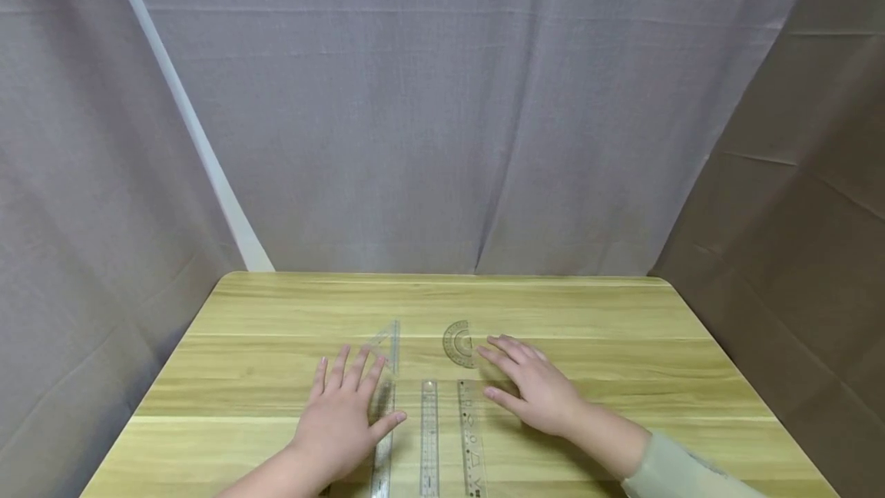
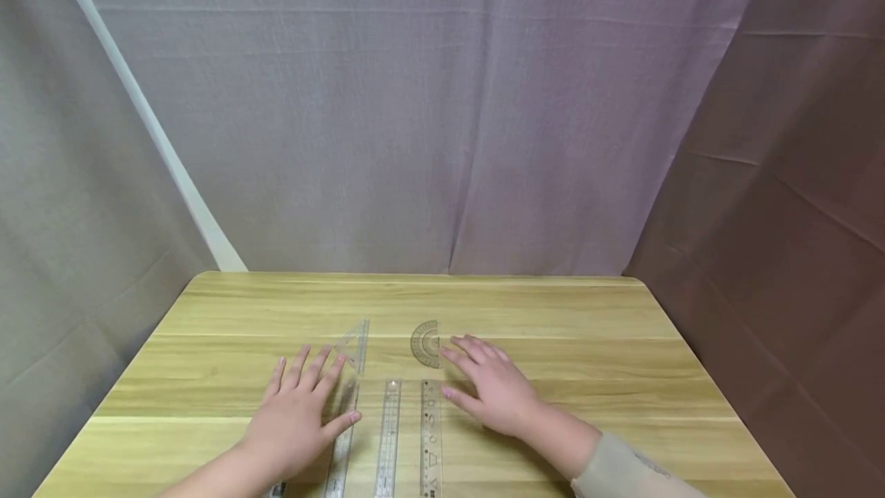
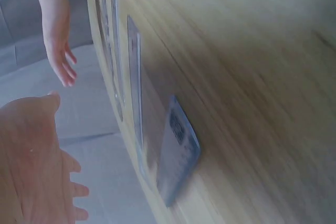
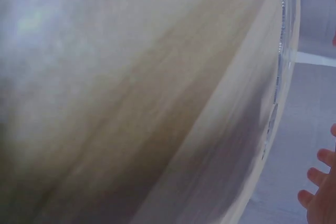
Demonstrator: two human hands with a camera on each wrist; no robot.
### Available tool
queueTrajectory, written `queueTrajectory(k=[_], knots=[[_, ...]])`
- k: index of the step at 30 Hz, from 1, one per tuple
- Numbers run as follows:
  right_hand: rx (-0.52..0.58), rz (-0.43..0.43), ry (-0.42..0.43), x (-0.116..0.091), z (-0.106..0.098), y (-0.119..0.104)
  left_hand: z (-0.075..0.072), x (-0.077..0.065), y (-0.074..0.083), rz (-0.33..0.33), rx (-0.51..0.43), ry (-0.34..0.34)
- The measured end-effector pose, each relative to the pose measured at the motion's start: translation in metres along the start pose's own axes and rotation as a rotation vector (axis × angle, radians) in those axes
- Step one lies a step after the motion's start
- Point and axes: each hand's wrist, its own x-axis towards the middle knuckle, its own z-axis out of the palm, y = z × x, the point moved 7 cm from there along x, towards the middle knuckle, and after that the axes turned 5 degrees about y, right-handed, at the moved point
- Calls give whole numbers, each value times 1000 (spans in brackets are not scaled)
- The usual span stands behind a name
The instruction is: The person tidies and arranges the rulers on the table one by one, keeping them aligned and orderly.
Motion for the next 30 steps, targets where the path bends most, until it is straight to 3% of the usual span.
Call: queueTrajectory(k=[10,30], knots=[[-77,-93,-2,-8,-7,-11,-5,-2,-17,-51,-2,2],[-89,-86,-7,-5,-5,-7,-2,4,-24,-66,-16,24]])
